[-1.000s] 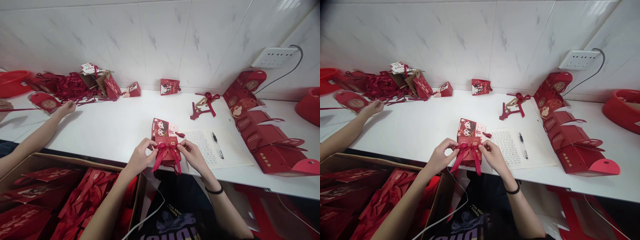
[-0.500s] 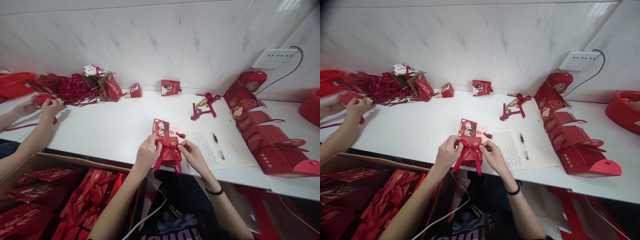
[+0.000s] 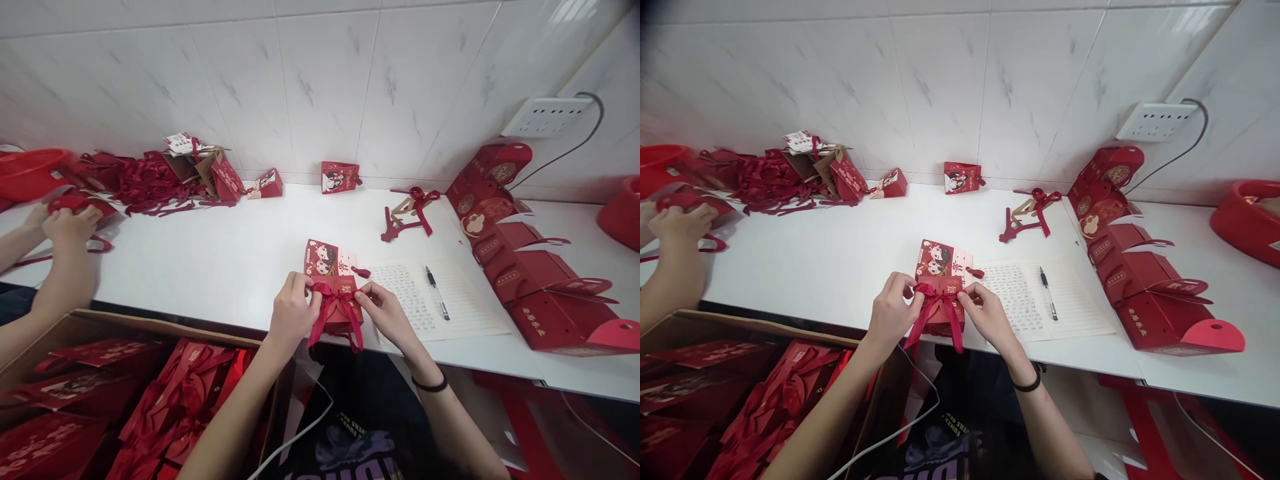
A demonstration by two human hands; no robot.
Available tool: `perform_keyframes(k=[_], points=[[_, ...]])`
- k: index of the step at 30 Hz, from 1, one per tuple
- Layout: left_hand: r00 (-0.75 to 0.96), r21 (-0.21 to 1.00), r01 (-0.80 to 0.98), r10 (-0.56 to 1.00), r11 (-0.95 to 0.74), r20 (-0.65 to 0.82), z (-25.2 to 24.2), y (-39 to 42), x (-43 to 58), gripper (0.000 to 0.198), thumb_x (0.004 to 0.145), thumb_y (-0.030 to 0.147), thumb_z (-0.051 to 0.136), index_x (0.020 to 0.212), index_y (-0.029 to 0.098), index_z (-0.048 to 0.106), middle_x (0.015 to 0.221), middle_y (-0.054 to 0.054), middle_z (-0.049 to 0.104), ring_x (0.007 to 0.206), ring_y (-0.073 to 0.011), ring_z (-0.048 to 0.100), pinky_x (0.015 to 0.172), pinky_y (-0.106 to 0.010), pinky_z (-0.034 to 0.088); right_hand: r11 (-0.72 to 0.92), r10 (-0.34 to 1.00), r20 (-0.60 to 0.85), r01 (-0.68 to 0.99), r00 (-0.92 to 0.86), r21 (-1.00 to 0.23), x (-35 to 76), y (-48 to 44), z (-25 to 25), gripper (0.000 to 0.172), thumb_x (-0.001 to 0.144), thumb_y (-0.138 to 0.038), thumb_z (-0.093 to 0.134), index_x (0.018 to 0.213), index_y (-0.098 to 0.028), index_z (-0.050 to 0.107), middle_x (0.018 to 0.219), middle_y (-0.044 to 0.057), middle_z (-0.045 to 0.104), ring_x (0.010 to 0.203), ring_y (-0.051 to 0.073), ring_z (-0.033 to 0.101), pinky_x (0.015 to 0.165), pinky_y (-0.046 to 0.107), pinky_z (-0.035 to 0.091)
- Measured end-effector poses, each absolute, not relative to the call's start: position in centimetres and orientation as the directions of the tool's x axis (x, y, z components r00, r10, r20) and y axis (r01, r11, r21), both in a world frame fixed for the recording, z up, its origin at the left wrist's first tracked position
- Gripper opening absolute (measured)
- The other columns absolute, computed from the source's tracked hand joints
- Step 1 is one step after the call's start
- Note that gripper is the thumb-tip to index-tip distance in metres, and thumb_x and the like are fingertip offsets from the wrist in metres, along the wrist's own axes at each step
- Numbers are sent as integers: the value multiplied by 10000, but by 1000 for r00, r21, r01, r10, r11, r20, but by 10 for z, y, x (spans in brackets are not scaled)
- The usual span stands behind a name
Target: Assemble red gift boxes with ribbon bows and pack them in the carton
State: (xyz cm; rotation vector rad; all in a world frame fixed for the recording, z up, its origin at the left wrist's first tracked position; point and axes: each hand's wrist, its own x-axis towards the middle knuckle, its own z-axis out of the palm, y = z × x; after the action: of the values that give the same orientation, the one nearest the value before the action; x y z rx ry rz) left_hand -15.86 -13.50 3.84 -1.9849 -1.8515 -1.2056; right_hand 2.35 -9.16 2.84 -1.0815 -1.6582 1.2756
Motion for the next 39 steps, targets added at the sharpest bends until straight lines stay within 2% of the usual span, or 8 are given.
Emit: perform_keyframes(k=[9, 12, 16, 18, 21, 24, 33, 39], points=[[-179, 501, 853, 818, -148, 546, 32, -131, -155, 39, 823, 168, 438, 831, 206, 440, 620, 26, 567, 517, -124, 570, 487, -216, 399, 137, 936, 73, 167, -344, -976, 24, -93, 28, 329, 804, -498, 535, 687, -191, 528, 660, 10, 548, 632, 175, 518, 606, 287, 405], [-209, 596, 802, 916, -40, 343, 40, -137, -158, 83, 810, 210, 450, 891, 210, 430, 655, 21, 568, 563, -145, 583, 539, -244, 418, 140, 937, 74, 173, -341, -975, 23, -93, 29, 333, 797, -504, 532, 675, -195, 518, 652, 8, 541, 631, 178, 515, 610, 290, 403], [-137, 749, 653, 990, 112, -29, 54, -147, -172, 374, 790, 427, 531, 1059, 217, 377, 864, -8, 568, 594, -135, 560, 563, -264, 437, 139, 936, 68, 185, -345, -973, 24, -93, 30, 335, 793, -506, 529, 673, -194, 514, 660, 11, 540, 649, 183, 515, 621, 291, 396], [-144, 777, 607, 984, 168, -100, 59, -146, -178, 366, 810, 520, 477, 1000, 216, 403, 864, -3, 549, 599, -127, 530, 572, -263, 423, 136, 937, 62, 194, -345, -972, 24, -92, 31, 346, 790, -518, 527, 675, -192, 514, 660, 11, 537, 653, 184, 511, 625, 290, 391], [-172, 796, 576, 980, 186, -104, 60, -139, -179, 373, 852, 554, 374, 730, 206, 429, 680, 29, 498, 598, -128, 476, 584, -255, 372, 131, 940, 52, 216, -336, -968, 22, -91, 33, 388, 803, -553, 502, 654, -194, 492, 634, 2, 503, 636, 178, 484, 618, 286, 373], [-165, 825, 545, 984, 147, -67, 55, -132, -174, 400, 850, 510, 402, 600, 200, 371, 574, 42, 419, 556, -120, 413, 547, -248, 315, 128, 942, 39, 248, -333, -960, 20, -89, 35, 430, 808, -579, 494, 615, -197, 466, 594, -5, 472, 595, 169, 454, 580, 276, 346], [-272, 937, 336, 962, 95, 0, 35, -144, -160, 361, 841, 422, 442, 570, 202, 350, 528, 55, 363, 522, -105, 360, 530, -230, 312, 99, 959, 31, 234, -281, -967, 14, -85, 27, 486, 764, -628, 539, 566, -196, 433, 540, -18, 428, 548, 146, 398, 527, 268, 316], [-338, 971, 225, 941, 76, 4, 25, -145, -153, 362, 852, 405, 438, 577, 200, 323, 545, 58, 327, 532, -96, 323, 525, -217, 302, 22, 952, -13, 109, -305, -994, 13, -85, 26, 519, 714, -661, 590, 555, -195, 423, 550, -24, 426, 536, 130, 387, 525, 257, 329]])
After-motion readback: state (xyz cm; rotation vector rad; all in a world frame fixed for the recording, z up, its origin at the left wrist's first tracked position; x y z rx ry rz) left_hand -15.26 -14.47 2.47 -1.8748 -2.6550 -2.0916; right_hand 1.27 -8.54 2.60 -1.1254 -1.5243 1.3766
